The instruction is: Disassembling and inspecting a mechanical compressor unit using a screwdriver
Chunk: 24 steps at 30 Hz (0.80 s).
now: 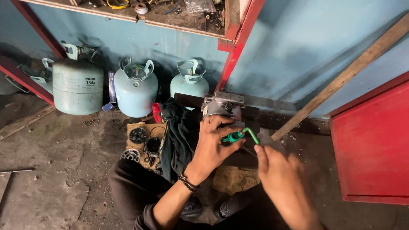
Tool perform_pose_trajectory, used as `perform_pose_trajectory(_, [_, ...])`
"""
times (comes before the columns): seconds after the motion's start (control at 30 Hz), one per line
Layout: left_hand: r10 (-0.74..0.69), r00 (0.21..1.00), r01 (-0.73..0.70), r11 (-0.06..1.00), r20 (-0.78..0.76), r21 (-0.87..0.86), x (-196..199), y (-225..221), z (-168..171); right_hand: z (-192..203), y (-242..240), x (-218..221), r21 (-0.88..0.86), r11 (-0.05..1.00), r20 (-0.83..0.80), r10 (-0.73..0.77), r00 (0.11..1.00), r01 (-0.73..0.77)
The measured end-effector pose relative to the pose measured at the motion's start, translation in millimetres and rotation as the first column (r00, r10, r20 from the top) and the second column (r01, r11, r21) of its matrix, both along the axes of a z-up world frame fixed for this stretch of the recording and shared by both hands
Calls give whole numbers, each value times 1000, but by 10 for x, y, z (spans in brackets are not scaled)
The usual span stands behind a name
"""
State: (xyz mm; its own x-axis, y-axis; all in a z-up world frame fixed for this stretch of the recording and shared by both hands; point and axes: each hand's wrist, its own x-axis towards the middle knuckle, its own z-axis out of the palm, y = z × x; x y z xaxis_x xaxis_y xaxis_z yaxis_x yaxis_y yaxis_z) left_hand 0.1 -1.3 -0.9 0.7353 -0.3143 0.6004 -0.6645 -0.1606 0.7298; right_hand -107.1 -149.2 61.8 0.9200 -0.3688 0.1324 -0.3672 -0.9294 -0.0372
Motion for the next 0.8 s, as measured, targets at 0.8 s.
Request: perform_pose_trajectory(0.8, [-42,996,36,996,79,79,18,159,89,-314,-169,25,629,774,302,-163,939,-67])
